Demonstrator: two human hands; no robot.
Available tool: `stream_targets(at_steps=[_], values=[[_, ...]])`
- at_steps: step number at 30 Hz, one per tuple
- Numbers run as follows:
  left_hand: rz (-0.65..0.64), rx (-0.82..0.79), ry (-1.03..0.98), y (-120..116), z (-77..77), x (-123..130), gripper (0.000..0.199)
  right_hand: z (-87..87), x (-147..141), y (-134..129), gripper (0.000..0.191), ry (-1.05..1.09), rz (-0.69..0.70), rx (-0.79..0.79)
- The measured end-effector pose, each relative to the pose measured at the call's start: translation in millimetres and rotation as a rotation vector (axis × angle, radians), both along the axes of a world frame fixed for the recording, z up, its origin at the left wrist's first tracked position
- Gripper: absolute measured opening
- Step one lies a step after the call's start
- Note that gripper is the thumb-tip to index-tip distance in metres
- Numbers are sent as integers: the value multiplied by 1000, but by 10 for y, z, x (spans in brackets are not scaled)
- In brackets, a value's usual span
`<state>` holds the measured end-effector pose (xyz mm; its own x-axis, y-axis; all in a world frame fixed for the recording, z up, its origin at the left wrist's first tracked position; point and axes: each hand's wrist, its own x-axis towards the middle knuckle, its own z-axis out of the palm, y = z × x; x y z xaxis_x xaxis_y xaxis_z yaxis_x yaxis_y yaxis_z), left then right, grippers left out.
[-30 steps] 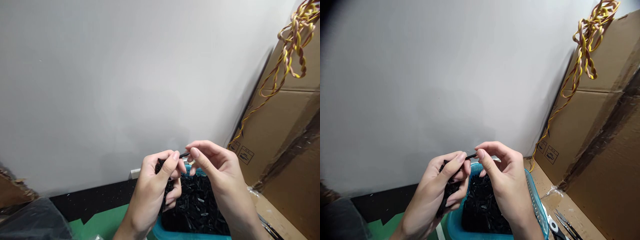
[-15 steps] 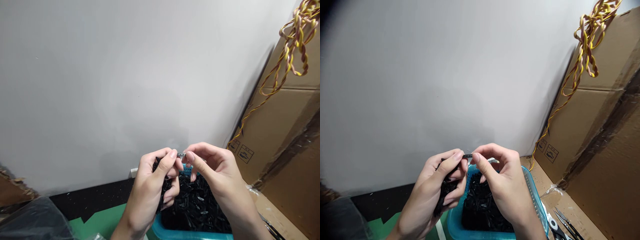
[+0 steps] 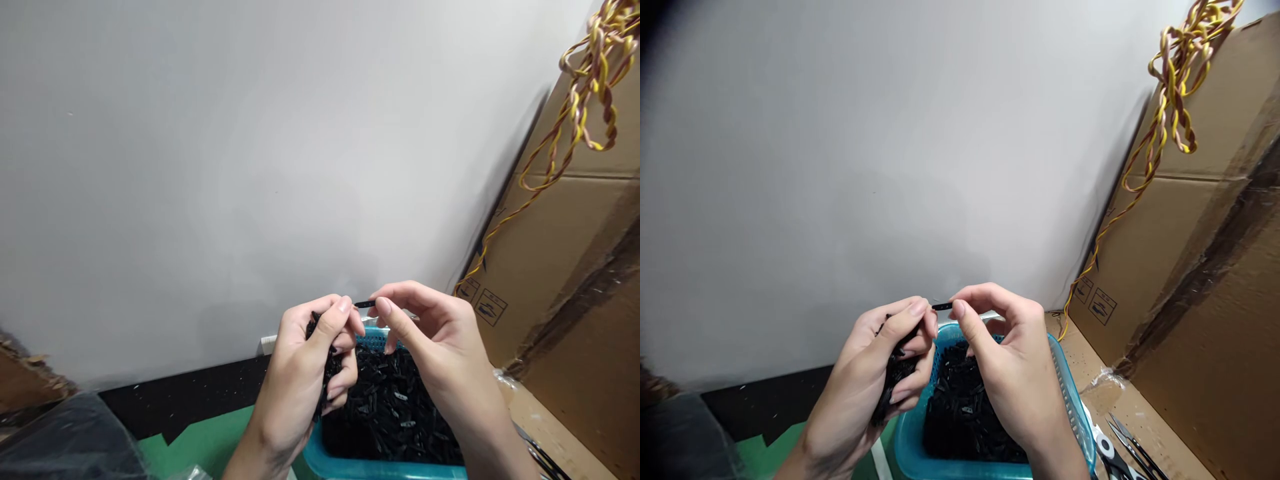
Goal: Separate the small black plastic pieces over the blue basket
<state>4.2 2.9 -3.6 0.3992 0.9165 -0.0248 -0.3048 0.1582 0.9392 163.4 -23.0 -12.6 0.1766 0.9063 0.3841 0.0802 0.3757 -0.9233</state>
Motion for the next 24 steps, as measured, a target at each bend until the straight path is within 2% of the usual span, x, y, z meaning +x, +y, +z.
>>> stream_targets(at_steps=[4,6,9,12,14,20,24], values=[[22,-46,-9,16,15,23,45,-17,18,43,22,-194,-199,15],[38,-70,-19,32,13,34,47,-17,17,55,22,-254,-222,-6],[87,-83,-15,51,-6,46,49,7,-23,29,16,-242,-122,3],[148,-76,14,47,-26,55,48,35,-101,-31,6,-220,39,77],[148,-60,31,35,-32,59,48,36,-147,-59,6,-259,96,111],[78,-6,49,15,-31,56,51,-6,-196,-65,10,-332,90,110],[78,-41,28,1,-31,60,49,-2,-216,-77,13,-308,55,146]])
